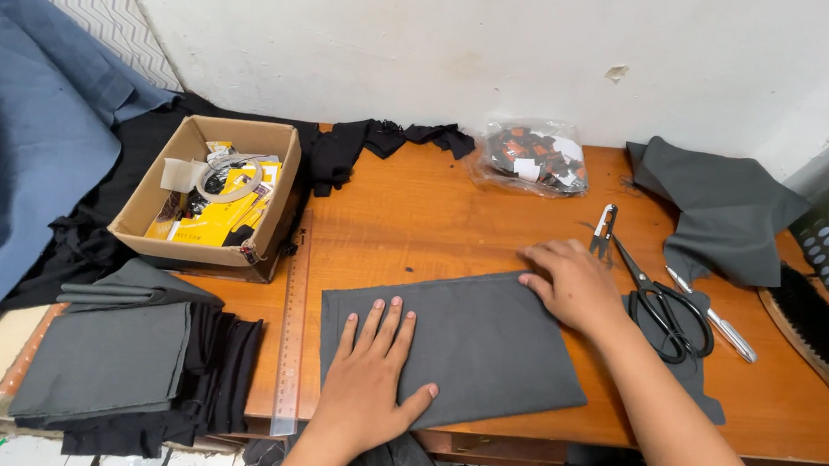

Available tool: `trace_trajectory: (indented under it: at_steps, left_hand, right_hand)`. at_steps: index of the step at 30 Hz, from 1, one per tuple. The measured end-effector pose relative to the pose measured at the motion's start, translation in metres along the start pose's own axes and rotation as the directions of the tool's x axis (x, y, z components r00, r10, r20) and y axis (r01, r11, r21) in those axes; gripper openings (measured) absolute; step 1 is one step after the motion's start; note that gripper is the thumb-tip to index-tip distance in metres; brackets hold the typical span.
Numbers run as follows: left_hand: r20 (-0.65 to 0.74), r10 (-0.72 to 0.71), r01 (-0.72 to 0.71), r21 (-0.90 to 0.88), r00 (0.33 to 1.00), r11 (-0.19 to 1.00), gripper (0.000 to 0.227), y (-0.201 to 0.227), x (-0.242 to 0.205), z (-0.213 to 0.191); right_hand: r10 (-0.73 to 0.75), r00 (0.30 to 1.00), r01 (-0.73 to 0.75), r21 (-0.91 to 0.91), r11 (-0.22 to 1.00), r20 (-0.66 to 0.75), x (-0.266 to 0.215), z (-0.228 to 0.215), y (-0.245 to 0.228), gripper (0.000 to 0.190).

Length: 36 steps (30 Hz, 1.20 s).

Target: The person folds a piece of dark gray fabric on a wooden table, brushes it with a hairbrush, and then uses scissors to trim the edges. The person cuts along the sides of the fabric to create a straight edge.

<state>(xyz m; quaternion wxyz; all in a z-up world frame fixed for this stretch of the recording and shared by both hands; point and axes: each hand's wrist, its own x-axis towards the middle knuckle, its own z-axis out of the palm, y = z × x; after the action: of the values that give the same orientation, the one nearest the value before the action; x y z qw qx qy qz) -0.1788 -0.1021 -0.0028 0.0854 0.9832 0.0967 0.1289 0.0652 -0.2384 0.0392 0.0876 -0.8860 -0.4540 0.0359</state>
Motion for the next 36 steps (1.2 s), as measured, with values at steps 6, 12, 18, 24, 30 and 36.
trace_trajectory:
  at_steps: [6, 12, 18, 24, 30, 36]
  left_hand:
    - [-0.161, -0.129, 0.134, 0.015, 0.978, 0.991, 0.037, -0.028, 0.031, -0.019]
    - [-0.047, -0.322, 0.325, 0.135, 0.946, 0.936, 0.024, -0.064, 0.04, -0.013]
    - [-0.049, -0.426, 0.426, -0.013, 0.904, 0.905, 0.003, -0.063, 0.042, -0.022]
    - [-0.027, -0.362, 0.36, -0.053, 0.932, 0.932, 0.018, -0.059, 0.039, -0.035]
    - [-0.064, -0.394, 0.386, -0.109, 0.917, 0.916, 0.01, -0.066, 0.038, -0.023]
    - [0.009, -0.397, 0.396, -0.073, 0.918, 0.915, 0.006, -0.067, 0.042, -0.028]
  right_hand:
    - [-0.139, 0.978, 0.171, 0.22, 0.96, -0.154, 0.005, 0.016, 0.016, 0.014]
    - [-0.015, 0.965, 0.113, 0.366, 0.924, -0.262, 0.0, 0.015, 0.006, 0.006]
    - [-0.028, 0.954, 0.158, 0.421, 0.893, -0.299, 0.001, 0.019, 0.011, 0.005]
    - [-0.085, 0.967, 0.175, 0.382, 0.908, -0.241, -0.001, 0.02, 0.009, 0.005]
    - [-0.044, 0.977, 0.115, 0.343, 0.932, -0.209, -0.001, 0.012, -0.001, 0.009]
    - [-0.039, 0.986, 0.09, 0.316, 0.944, -0.165, 0.004, 0.01, -0.002, 0.007]
